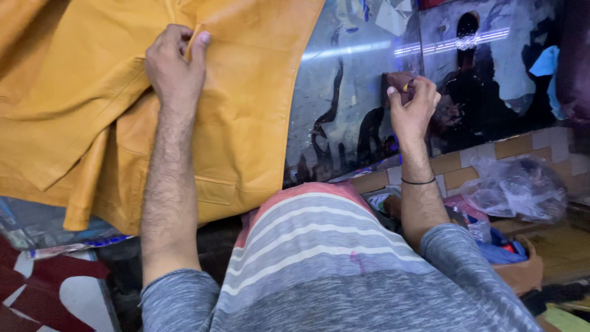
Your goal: The person scrubs a mustard-yellow leather jacket with a small dark sponge, repeatedly rubbing seams, pockets, and the main body. The jacket is repositioned several times to access different areas, and the person continues scrubbing until the end of the clip.
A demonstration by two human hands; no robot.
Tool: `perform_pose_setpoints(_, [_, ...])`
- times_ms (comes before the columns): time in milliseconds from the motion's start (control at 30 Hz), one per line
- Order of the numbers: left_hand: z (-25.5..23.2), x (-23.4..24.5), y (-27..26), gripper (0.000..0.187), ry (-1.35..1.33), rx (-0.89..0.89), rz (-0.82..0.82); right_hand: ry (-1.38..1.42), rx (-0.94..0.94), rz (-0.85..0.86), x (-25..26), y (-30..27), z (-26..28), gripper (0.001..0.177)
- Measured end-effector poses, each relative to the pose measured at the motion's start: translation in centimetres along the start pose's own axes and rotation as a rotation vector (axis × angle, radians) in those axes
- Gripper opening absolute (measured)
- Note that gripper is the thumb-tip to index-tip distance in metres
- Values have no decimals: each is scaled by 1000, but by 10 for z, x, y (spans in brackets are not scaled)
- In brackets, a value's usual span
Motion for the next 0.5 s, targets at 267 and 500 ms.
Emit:
perform_pose_setpoints(267, [21,-15,14,20,-94,125,184,900,-103,166,-75,-16,72,31])
perform_pose_setpoints(500, [27,-23,22,19,-207,63,250,698,10,217,-136,23,136,30])
Point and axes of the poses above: each hand's wrist, its own y-axis towards the middle knuckle, its own x-axis out of the back of the hand, z = x × y, the point moved 6 cm from there along y, towards the middle knuckle, and after that the axes turned 15 degrees about y, right-handed, at the moved point
